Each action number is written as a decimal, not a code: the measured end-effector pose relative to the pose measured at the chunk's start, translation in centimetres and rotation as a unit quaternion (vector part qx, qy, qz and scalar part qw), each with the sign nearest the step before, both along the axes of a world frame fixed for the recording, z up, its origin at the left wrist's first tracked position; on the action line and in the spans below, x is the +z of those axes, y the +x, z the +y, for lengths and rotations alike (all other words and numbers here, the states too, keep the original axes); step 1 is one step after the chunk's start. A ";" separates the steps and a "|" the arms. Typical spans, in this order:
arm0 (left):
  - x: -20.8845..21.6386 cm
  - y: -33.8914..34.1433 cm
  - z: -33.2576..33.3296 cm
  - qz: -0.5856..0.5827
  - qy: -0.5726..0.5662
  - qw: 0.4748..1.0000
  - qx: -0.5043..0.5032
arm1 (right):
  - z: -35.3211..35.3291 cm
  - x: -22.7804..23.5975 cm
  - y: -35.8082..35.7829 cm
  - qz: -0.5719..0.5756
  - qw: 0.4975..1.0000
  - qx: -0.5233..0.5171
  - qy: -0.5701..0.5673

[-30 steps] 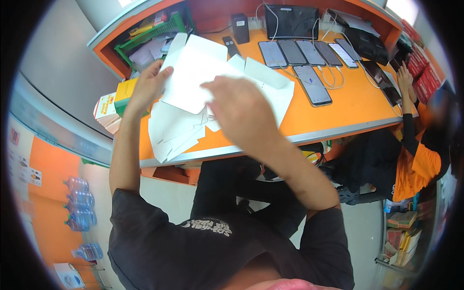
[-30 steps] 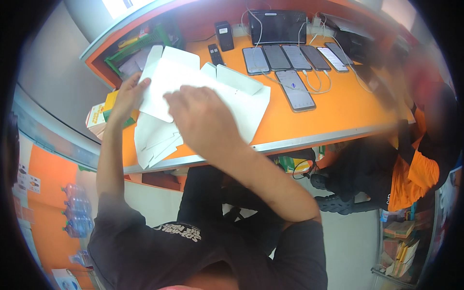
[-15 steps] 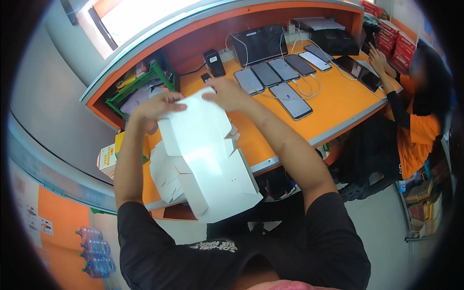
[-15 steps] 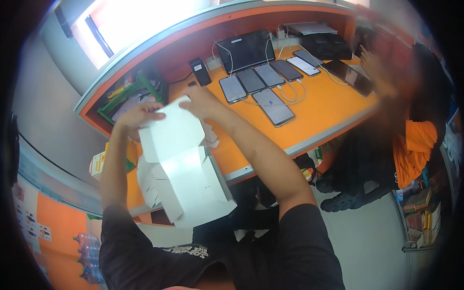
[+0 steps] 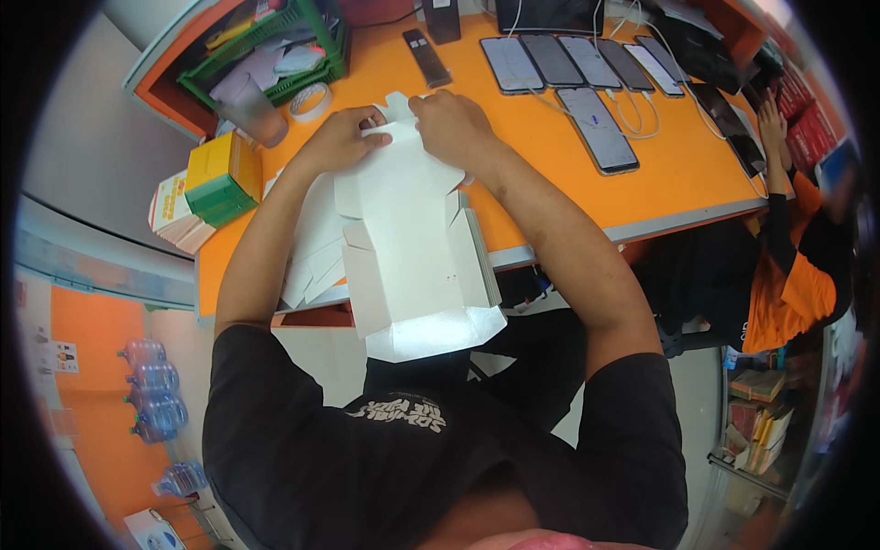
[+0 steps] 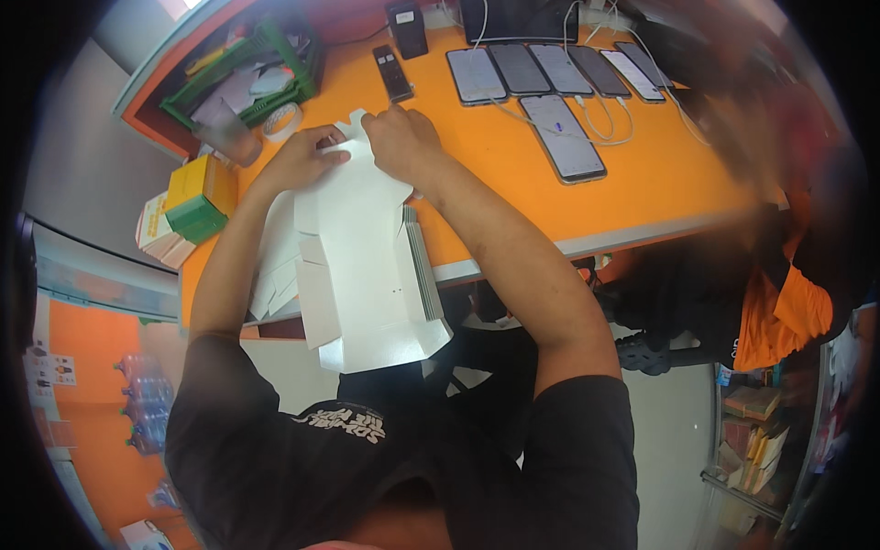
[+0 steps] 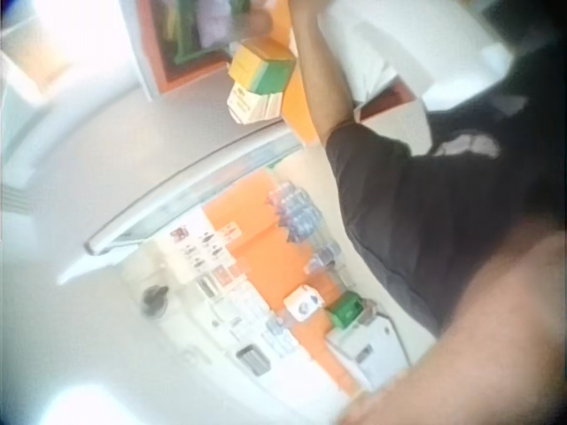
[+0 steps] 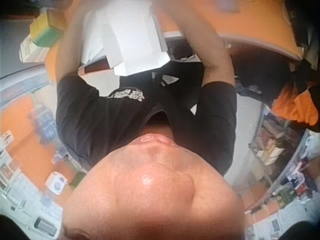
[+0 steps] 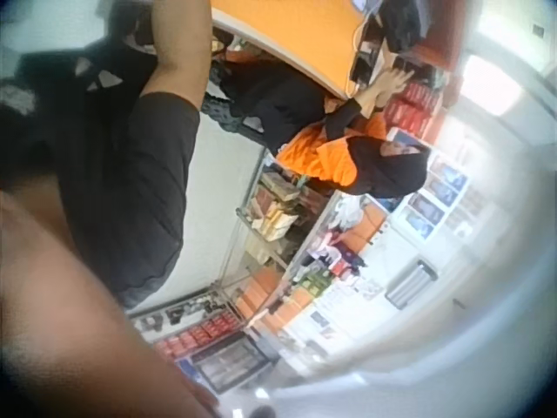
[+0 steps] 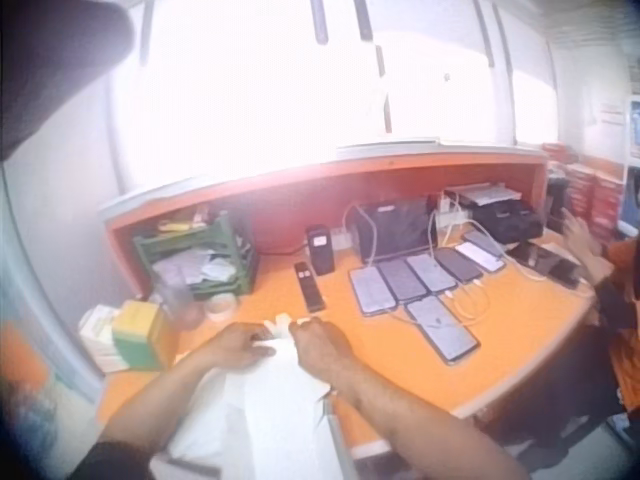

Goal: The person assembles small paper packs by folding white sheets around green and yellow rectangular inserts. They repeatedly pick up a sheet, wrap it around the insert, and fold the edges to form a neat packet. The process is performed one at a time on an orange desk, with finished packs stacked to the side.

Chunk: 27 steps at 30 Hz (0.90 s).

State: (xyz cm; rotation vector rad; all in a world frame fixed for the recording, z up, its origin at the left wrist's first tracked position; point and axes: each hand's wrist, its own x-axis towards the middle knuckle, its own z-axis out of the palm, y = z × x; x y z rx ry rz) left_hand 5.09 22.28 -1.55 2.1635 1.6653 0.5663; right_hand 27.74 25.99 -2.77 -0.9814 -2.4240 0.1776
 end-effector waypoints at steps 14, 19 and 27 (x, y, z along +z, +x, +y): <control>-0.5 2.7 -0.5 0.087 0.084 0.985 0.123 | -0.2 -2.4 -2.2 -0.016 0.979 0.022 0.204; -1.0 -3.2 0.4 -0.106 -0.067 0.991 0.043 | -0.5 -1.8 -2.3 -0.058 0.982 0.019 0.177; -0.8 -5.2 -0.9 -0.030 -0.066 0.986 0.153 | 1.6 -4.6 -3.1 0.034 0.973 0.006 0.228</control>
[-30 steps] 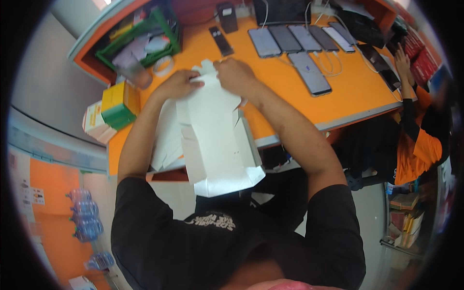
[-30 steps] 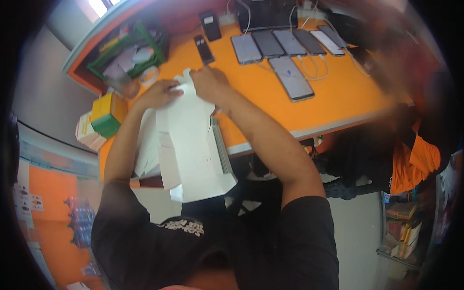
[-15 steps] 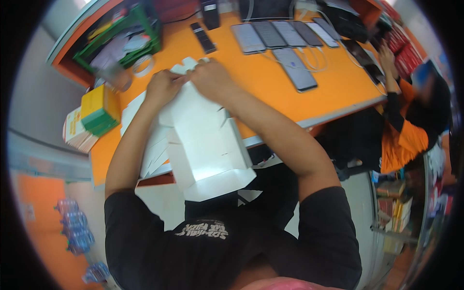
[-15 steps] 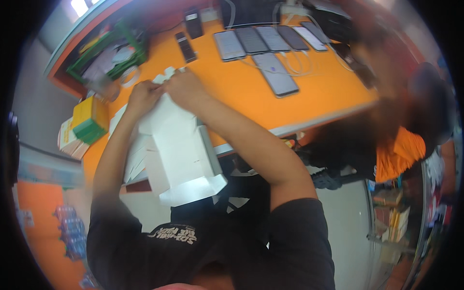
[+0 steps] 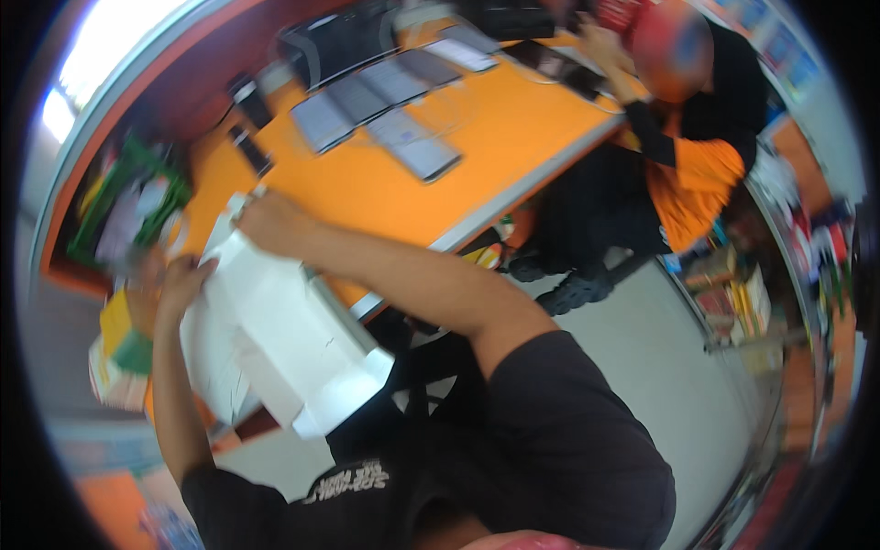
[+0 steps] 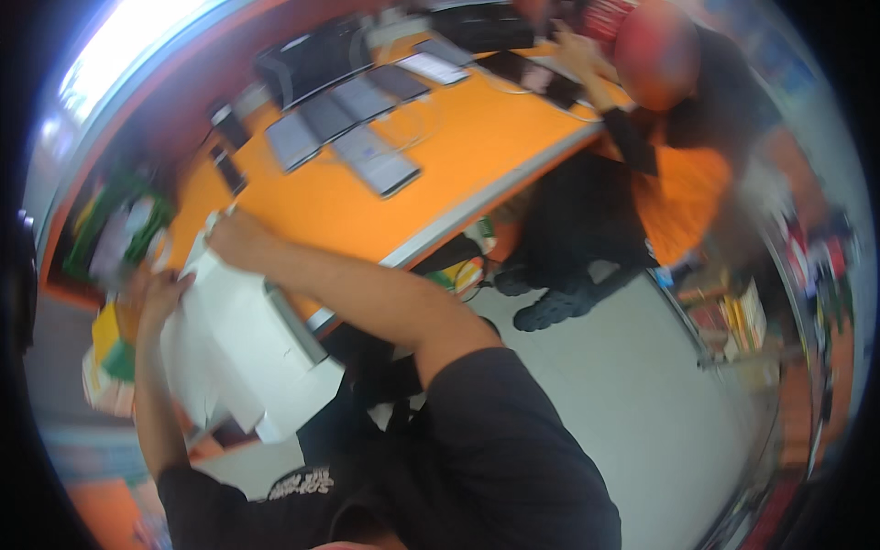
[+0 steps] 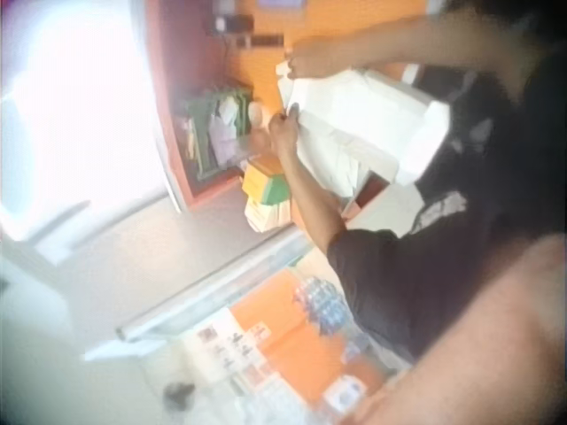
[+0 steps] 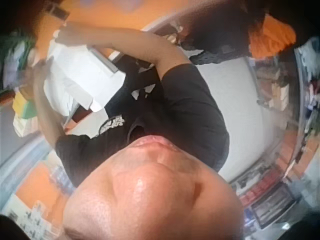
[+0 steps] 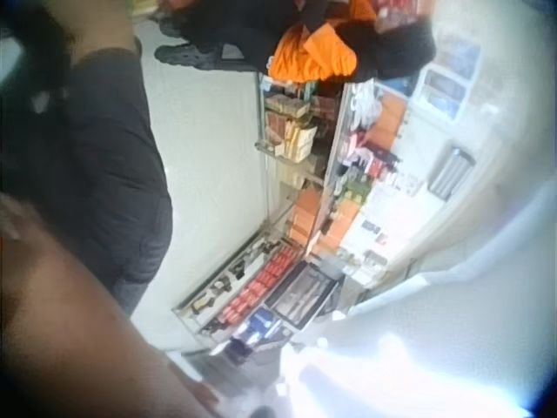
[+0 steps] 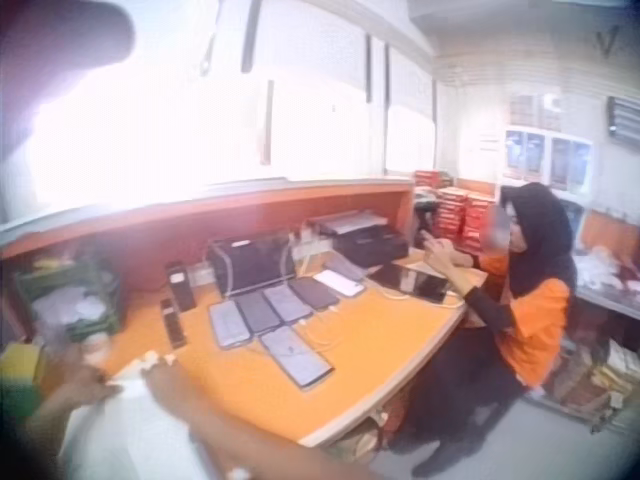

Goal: The person assembles small paper packs by folding white sheets around green and yellow rectangular inserts. They repeatedly pick up a sheet, wrap it around the insert, and fold the edges to form a neat packet. The process is performed one at a time on an orange desk, with finished packs stacked to the side.

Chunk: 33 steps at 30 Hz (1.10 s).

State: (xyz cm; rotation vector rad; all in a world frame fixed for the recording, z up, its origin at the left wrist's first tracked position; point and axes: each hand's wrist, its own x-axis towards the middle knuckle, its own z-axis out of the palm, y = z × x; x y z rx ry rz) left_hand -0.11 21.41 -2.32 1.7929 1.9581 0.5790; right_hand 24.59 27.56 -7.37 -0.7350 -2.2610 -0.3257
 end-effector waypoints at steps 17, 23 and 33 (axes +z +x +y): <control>0.1 5.2 -3.7 0.149 0.122 0.978 0.078 | -1.8 2.6 2.1 -0.033 0.992 0.019 -0.118; -0.3 3.4 -3.4 -0.092 0.039 0.993 0.060 | -1.4 2.7 2.6 0.005 0.983 0.013 -0.183; 2.6 6.5 -2.8 0.277 0.117 0.952 0.054 | -1.5 1.8 2.1 0.015 0.985 -0.005 -0.173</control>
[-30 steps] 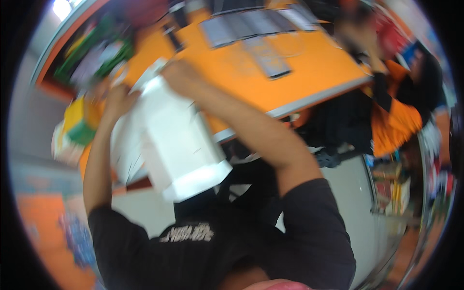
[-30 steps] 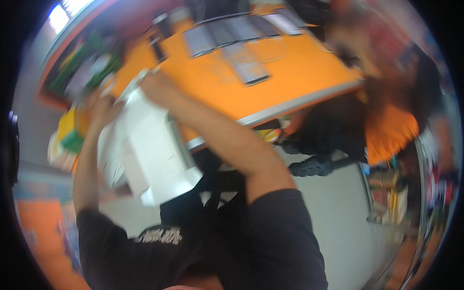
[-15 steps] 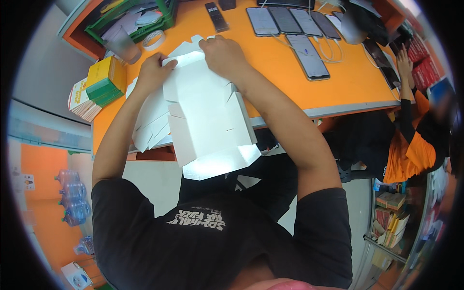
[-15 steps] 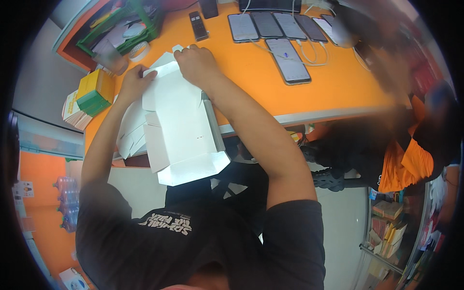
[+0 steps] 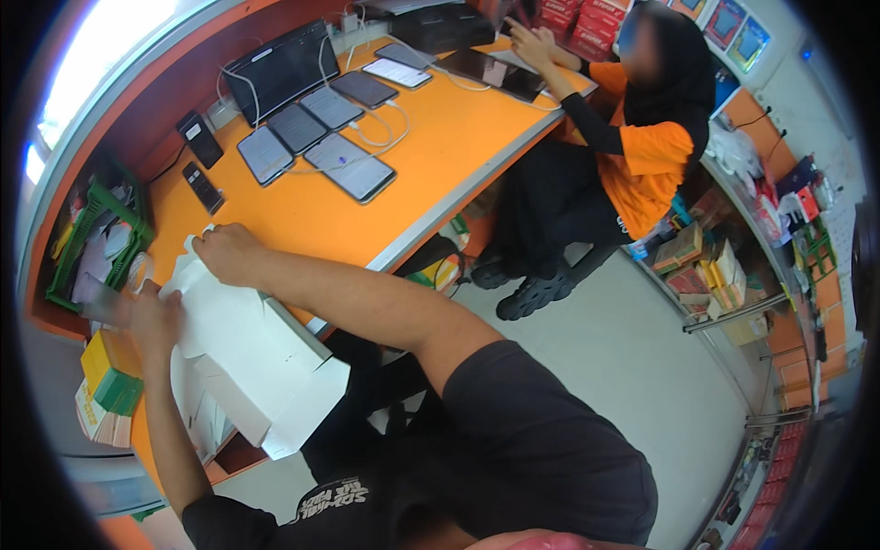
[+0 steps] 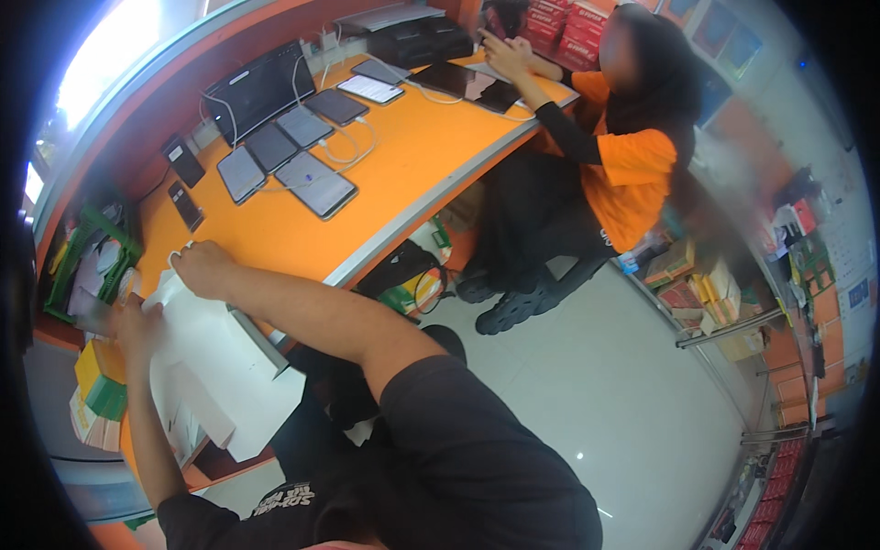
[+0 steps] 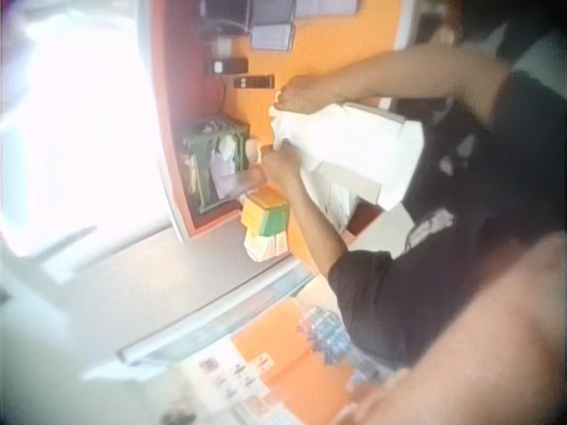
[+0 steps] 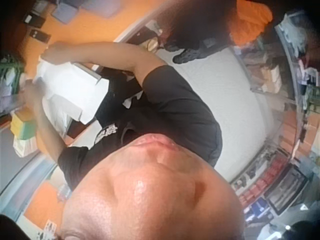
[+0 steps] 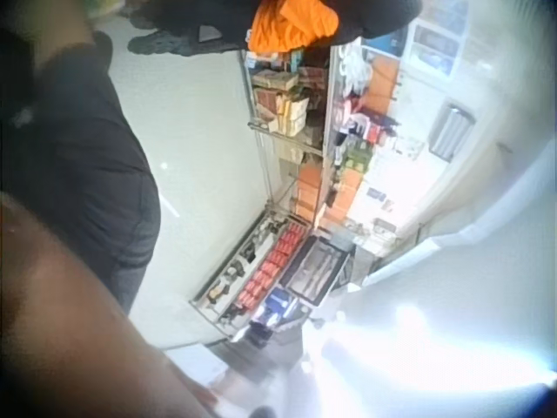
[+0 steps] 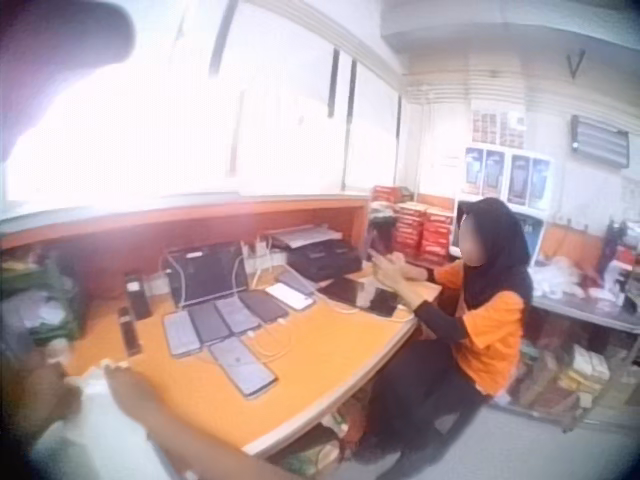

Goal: The person assembles small paper packs by folding white sheets around green and yellow rectangular inserts. They repeatedly pick up a sheet, wrap it around the insert, and fold the edges to form a neat packet. The process is performed one at a time on an orange desk, with finished packs stacked to the side.

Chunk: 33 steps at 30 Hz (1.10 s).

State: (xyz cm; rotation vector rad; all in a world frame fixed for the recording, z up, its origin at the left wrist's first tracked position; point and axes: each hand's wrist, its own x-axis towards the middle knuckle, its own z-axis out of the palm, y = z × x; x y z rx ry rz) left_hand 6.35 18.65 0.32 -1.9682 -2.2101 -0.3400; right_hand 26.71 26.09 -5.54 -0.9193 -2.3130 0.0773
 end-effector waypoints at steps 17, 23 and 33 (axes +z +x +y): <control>-3.7 -1.9 -1.4 -0.020 0.031 0.999 -0.031 | -0.4 -0.4 0.0 -0.028 0.998 0.008 0.053; -3.0 1.8 -2.7 0.062 0.051 0.997 0.006 | -0.2 0.2 -0.1 -0.040 0.999 0.010 0.027; -4.6 -1.6 -1.7 -0.140 0.097 0.984 -0.057 | -0.2 0.7 0.0 -0.061 0.998 0.009 0.030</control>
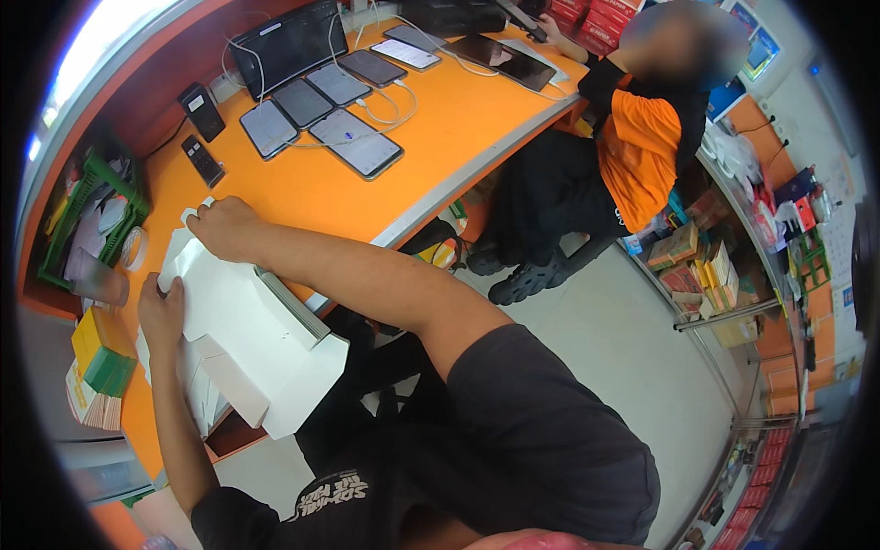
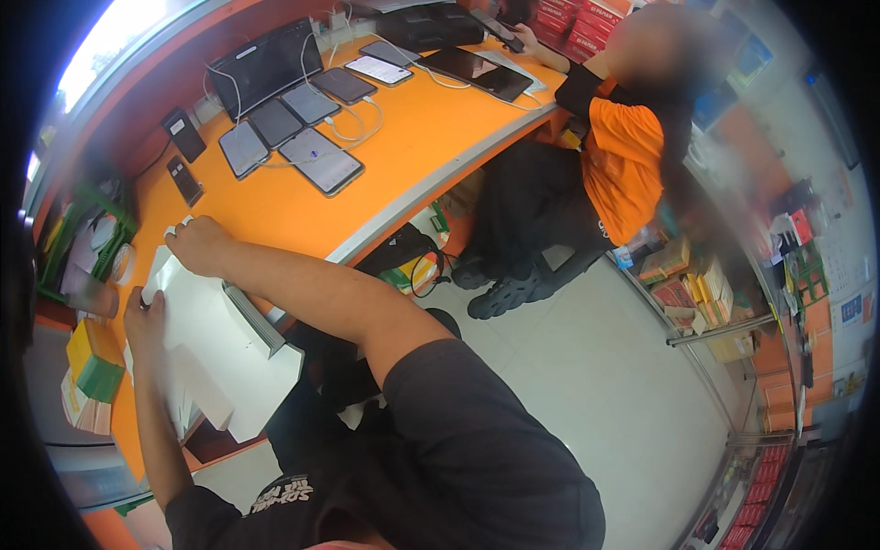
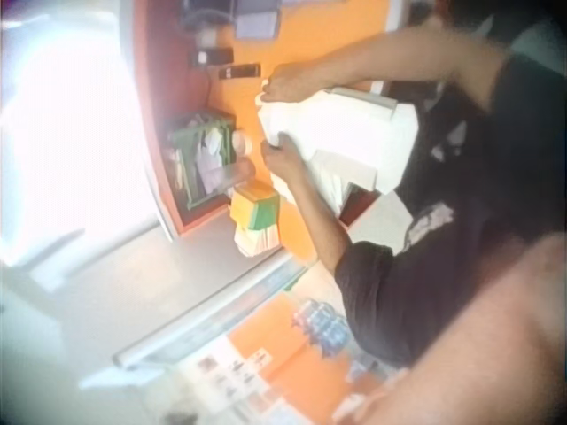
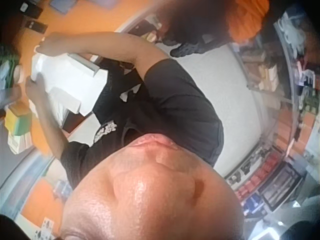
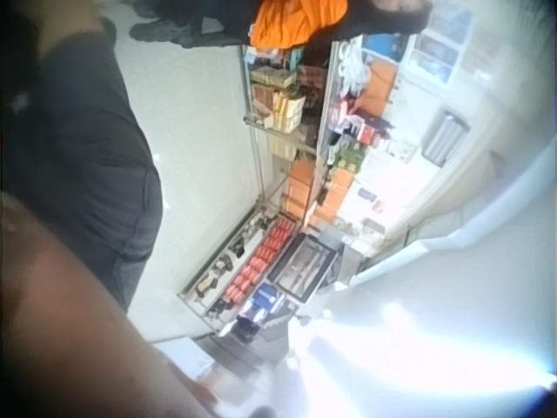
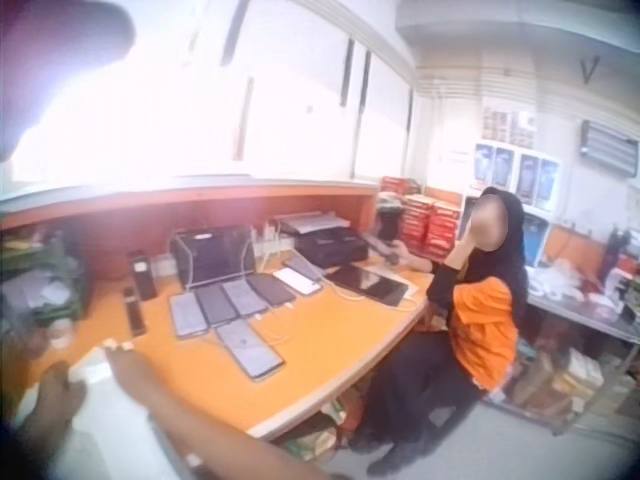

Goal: The person assembles small paper packs by folding white sheets around green and yellow rectangular inserts. They repeatedly pick up a sheet, wrap it around the insert, and fold the edges to form a neat packet. The process is performed one at a time on an orange desk, with finished packs stacked to the side.

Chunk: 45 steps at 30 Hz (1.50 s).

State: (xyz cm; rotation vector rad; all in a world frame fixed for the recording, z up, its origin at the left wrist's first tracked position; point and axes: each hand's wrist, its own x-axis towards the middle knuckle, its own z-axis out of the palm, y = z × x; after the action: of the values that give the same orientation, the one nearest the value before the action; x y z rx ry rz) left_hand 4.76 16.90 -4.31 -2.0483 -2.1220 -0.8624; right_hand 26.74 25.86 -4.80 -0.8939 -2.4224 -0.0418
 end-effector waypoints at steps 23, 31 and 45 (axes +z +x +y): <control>1.5 4.0 1.0 0.261 0.084 0.960 -0.056 | 1.0 0.2 0.1 -0.011 0.999 0.017 0.029; 0.1 3.3 0.7 0.266 0.084 0.958 -0.074 | 1.0 -0.6 -1.4 0.004 1.000 0.012 -0.015; 1.8 1.9 -1.0 0.224 0.087 0.958 -0.156 | -0.8 1.6 -0.3 -0.043 0.999 0.000 -0.011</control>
State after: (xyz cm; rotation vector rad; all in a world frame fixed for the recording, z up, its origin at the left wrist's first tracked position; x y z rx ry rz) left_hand 6.63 15.87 -2.47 -2.2497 -1.4672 -0.5149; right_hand 26.48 25.06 -3.20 -0.9196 -2.5068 -0.0534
